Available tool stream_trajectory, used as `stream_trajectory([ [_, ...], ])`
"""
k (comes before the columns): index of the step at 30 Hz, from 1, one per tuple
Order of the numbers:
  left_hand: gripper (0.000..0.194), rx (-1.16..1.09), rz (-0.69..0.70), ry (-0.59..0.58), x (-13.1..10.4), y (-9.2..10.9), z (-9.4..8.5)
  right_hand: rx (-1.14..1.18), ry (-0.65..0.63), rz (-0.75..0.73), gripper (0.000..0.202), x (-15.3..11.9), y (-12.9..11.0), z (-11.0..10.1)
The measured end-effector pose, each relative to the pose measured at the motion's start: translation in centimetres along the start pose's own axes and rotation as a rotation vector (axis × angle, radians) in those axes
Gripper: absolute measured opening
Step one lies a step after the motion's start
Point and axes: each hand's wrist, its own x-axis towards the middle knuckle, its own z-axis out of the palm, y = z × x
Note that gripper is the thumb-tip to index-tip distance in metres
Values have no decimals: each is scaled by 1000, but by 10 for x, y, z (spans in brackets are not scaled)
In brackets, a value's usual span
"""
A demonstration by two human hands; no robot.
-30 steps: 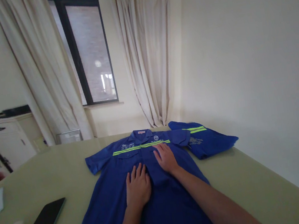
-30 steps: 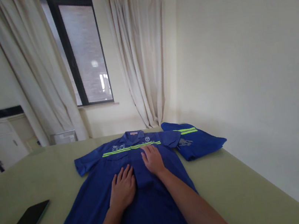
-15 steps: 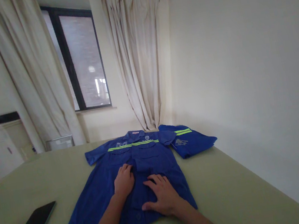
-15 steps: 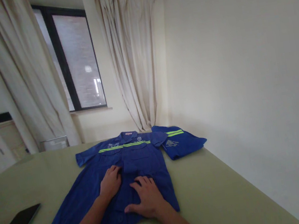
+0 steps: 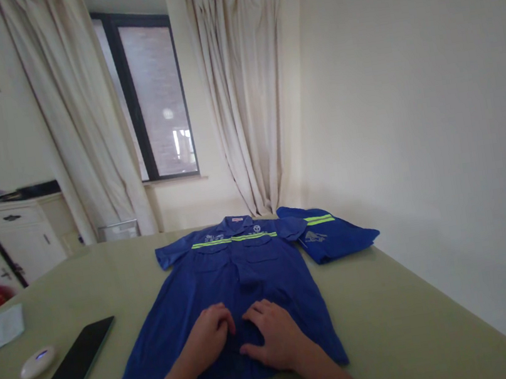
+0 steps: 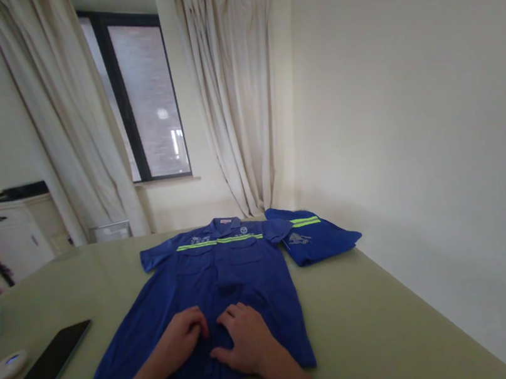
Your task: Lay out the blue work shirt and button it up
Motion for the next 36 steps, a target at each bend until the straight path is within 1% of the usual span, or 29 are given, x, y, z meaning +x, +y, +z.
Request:
stream_trajectory([
  [2, 25, -79, -13, -166, -5, 4, -10, 11, 3, -2, 58, 0, -2, 1],
  [4, 16, -134, -10, -283, -13, 6, -16, 6, 4, -6, 59, -1, -4, 4],
  [5, 17, -148, -8, -318, -17, 6, -17, -1, 2, -2, 56, 0, -6, 5],
  [7, 32, -145, -15, -344, -22, 5, -17, -17, -1, 9, 49, 0, -9, 7],
  [8, 36, -130, -27, -342, -24, 5, -15, -26, -4, 14, 45, 0, -10, 8],
  [10, 36, -109, -46, -321, -24, 6, -12, -45, -10, 11, 39, 0, -13, 9],
  [16, 18, -107, -5, -234, -19, 14, -6, -138, -31, -51, 19, 5, -14, 6],
  [20, 17, -71, 23, -113, -12, 14, 0, -236, -12, 4, 12, 8, -8, 4],
  [22, 17, -18, 27, -43, -9, 12, 4, -240, 10, 18, 13, 8, -4, 3],
  [23, 17, -1, 30, -27, -9, 11, 6, -229, 21, 13, 13, 7, -2, 2],
  [25, 14, -18, 38, -56, -9, 10, 7, -198, 39, -9, 16, 6, -1, 2],
  [26, 10, -50, 41, -98, -10, 9, 6, -187, 43, -18, 17, 5, -1, 2],
  [27, 11, -87, 41, -145, -12, 9, 4, -183, 44, -19, 18, 5, -1, 3],
  [30, 38, -144, 30, -241, -16, 7, -1, -173, 47, 10, 23, 6, -1, 5],
  [31, 41, -150, 27, -253, -17, 7, -2, -147, 66, 28, 26, 7, -1, 6],
  [33, 34, -168, 27, -251, -16, 7, -2, -35, 146, 74, 32, 9, 3, 7],
  [36, 19, -194, 51, -222, -13, 10, 2, 205, 325, 143, 36, 13, 13, 7],
])
